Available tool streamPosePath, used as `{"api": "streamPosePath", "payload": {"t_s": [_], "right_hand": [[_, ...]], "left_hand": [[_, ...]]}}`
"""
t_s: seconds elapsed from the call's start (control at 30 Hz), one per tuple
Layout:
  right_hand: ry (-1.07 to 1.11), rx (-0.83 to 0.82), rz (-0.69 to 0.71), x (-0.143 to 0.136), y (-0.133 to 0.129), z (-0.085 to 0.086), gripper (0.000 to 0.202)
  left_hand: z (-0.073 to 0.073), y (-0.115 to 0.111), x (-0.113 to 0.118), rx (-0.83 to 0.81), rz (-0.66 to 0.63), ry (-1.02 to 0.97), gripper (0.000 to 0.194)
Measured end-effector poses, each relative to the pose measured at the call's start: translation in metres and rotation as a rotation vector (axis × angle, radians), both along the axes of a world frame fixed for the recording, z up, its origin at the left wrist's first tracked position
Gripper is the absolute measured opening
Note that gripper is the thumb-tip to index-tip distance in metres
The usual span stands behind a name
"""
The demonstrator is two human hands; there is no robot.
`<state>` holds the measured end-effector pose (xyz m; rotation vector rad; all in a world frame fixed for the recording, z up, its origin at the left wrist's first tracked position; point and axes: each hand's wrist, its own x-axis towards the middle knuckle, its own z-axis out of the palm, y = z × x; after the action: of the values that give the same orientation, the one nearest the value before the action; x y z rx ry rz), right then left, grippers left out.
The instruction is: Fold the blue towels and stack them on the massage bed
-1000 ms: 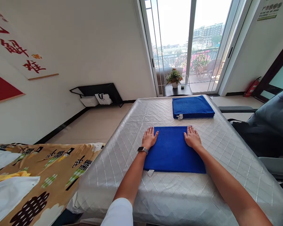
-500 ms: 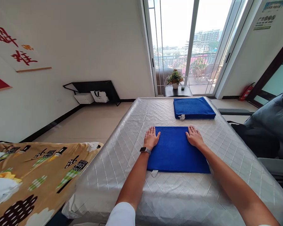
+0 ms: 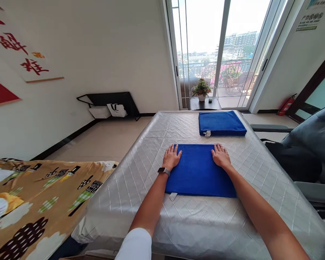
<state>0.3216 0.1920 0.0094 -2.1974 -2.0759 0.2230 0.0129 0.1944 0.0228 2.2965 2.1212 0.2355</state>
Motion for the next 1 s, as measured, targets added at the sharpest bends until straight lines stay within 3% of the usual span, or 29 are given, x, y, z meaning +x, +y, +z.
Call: {"api": "streamPosePath", "payload": {"t_s": [0.1,0.2,0.3,0.43,0.5,0.57,0.67,0.87,1.0], "right_hand": [[-0.001,0.023,0.004,-0.002,-0.001,0.0,0.067],[0.004,0.037,0.0,-0.003,-0.001,0.0,0.066],[0.015,0.038,0.001,-0.004,0.0,0.0,0.065],[-0.01,0.049,0.018,-0.001,-0.001,-0.002,0.065],[-0.034,0.046,0.041,0.001,-0.001,-0.003,0.064],[-0.039,0.042,0.047,0.001,-0.001,-0.003,0.063],[-0.018,0.039,0.02,0.0,-0.001,-0.001,0.066],[-0.001,0.002,-0.004,-0.002,0.0,0.002,0.068],[-0.005,-0.024,-0.004,-0.001,0.002,0.003,0.071]], "left_hand": [[0.009,0.001,0.006,-0.028,0.046,0.101,0.065],[0.02,0.002,0.027,0.034,0.062,0.144,0.062],[0.024,-0.001,0.073,0.156,-0.081,0.091,0.057],[0.013,-0.01,0.152,0.146,-0.382,-0.013,0.055],[0.006,-0.01,0.179,0.103,-0.413,-0.06,0.055],[0.0,-0.007,0.185,0.069,-0.397,-0.084,0.057],[-0.003,0.002,0.155,0.03,-0.342,-0.087,0.064],[0.001,0.017,0.038,-0.011,-0.091,-0.059,0.07],[0.0,0.02,0.003,-0.025,0.001,-0.072,0.074]]}}
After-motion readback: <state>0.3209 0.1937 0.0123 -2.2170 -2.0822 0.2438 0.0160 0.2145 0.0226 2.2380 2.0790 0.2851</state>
